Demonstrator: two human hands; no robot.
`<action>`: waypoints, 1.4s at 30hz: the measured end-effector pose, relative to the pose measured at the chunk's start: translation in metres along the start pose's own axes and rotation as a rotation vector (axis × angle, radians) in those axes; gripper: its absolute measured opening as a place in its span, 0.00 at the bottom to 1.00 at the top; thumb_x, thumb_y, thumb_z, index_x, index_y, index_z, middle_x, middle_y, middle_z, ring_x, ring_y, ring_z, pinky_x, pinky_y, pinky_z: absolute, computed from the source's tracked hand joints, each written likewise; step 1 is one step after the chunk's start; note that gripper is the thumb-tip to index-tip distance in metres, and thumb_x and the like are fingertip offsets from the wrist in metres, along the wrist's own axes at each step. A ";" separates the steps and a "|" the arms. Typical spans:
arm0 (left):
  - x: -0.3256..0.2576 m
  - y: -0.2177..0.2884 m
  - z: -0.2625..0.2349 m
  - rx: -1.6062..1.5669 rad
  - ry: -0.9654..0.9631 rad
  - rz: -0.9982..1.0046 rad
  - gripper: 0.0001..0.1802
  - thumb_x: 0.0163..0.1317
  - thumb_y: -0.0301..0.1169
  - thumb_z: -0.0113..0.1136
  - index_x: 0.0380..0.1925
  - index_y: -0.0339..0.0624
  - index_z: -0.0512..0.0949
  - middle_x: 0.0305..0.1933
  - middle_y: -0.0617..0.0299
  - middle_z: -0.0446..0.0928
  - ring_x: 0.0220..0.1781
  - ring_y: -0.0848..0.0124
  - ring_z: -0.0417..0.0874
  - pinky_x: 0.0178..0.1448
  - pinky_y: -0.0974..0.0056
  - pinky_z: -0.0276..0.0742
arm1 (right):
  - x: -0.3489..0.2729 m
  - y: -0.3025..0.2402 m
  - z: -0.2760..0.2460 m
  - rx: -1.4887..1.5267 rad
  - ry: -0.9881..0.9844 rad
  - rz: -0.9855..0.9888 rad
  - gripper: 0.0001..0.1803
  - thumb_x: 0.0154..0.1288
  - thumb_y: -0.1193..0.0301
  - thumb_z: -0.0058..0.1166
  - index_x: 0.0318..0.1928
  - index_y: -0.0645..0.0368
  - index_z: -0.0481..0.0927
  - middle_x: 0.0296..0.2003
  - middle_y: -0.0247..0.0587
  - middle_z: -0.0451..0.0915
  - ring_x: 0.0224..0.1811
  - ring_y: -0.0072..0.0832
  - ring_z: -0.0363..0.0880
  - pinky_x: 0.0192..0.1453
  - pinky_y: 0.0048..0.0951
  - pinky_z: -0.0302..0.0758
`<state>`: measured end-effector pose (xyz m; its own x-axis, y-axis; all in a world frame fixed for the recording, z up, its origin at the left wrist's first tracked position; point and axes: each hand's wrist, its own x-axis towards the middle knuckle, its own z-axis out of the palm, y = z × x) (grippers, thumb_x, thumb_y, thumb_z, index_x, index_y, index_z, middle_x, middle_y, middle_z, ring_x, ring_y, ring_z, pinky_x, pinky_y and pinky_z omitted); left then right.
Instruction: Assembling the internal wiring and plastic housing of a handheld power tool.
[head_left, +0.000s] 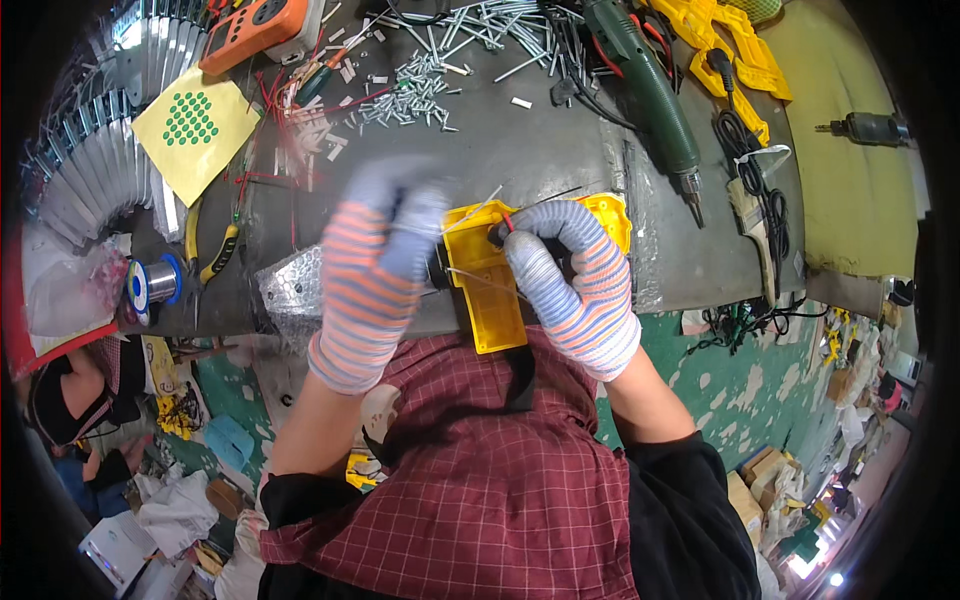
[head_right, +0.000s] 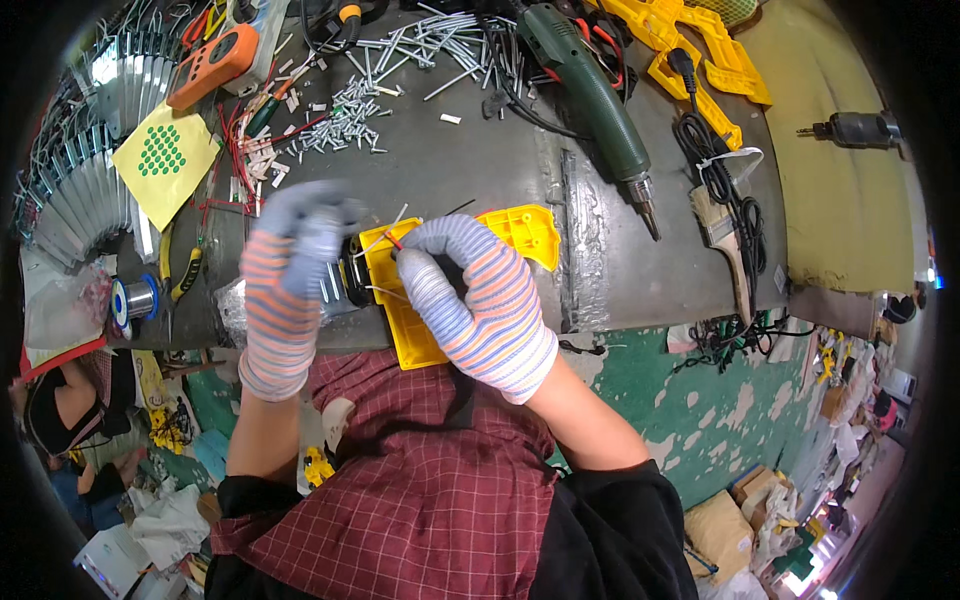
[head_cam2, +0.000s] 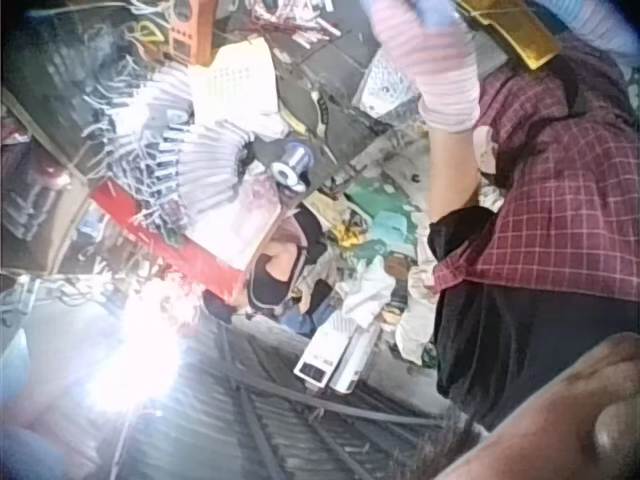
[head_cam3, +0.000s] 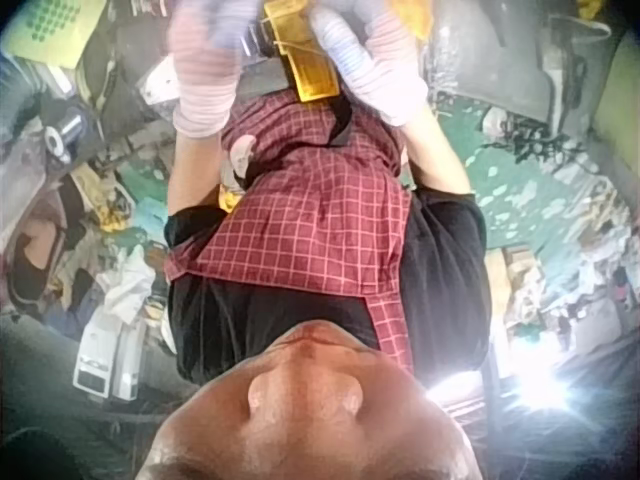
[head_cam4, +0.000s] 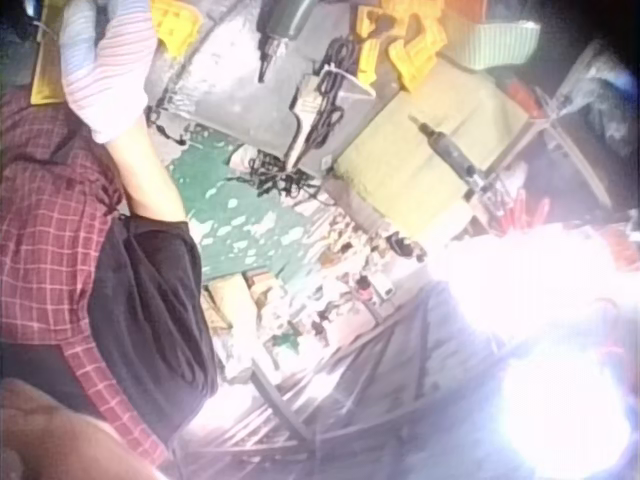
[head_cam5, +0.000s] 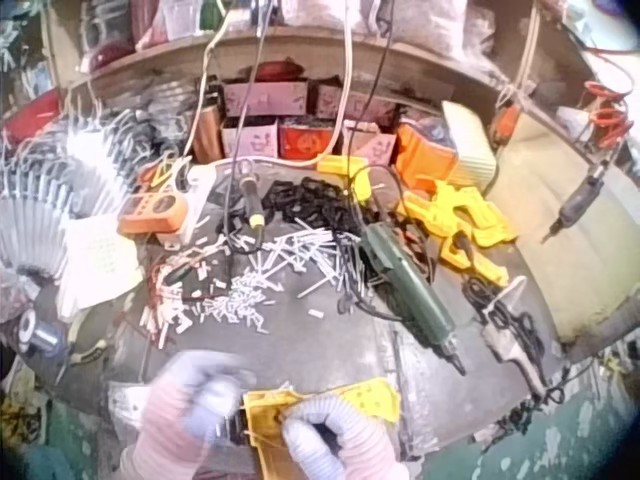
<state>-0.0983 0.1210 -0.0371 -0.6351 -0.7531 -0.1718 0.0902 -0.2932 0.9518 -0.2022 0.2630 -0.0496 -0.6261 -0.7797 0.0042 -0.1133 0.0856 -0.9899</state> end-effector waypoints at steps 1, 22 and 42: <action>0.008 -0.005 -0.002 0.507 -0.159 0.314 0.07 0.60 0.27 0.61 0.38 0.38 0.78 0.36 0.54 0.80 0.38 0.59 0.82 0.49 0.58 0.77 | -0.001 -0.004 0.001 0.033 0.017 0.016 0.07 0.66 0.74 0.56 0.42 0.64 0.79 0.33 0.40 0.80 0.35 0.24 0.79 0.42 0.27 0.76; 0.007 -0.004 -0.017 0.204 -0.191 -0.073 0.07 0.62 0.27 0.63 0.38 0.35 0.80 0.31 0.65 0.80 0.30 0.83 0.76 0.32 0.76 0.74 | 0.010 -0.009 0.028 -0.098 0.153 0.014 0.06 0.63 0.71 0.60 0.37 0.62 0.82 0.28 0.42 0.81 0.30 0.27 0.81 0.38 0.28 0.76; 0.011 -0.008 -0.017 0.034 -0.221 -0.104 0.06 0.61 0.28 0.63 0.36 0.37 0.81 0.28 0.69 0.78 0.29 0.85 0.73 0.32 0.77 0.70 | 0.015 -0.007 0.036 -0.205 0.140 -0.034 0.06 0.60 0.73 0.60 0.34 0.62 0.82 0.28 0.47 0.82 0.30 0.39 0.83 0.37 0.32 0.76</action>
<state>-0.0926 0.1050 -0.0515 -0.7925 -0.5715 -0.2126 -0.0078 -0.3391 0.9407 -0.1830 0.2283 -0.0482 -0.7180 -0.6924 0.0710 -0.2814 0.1956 -0.9394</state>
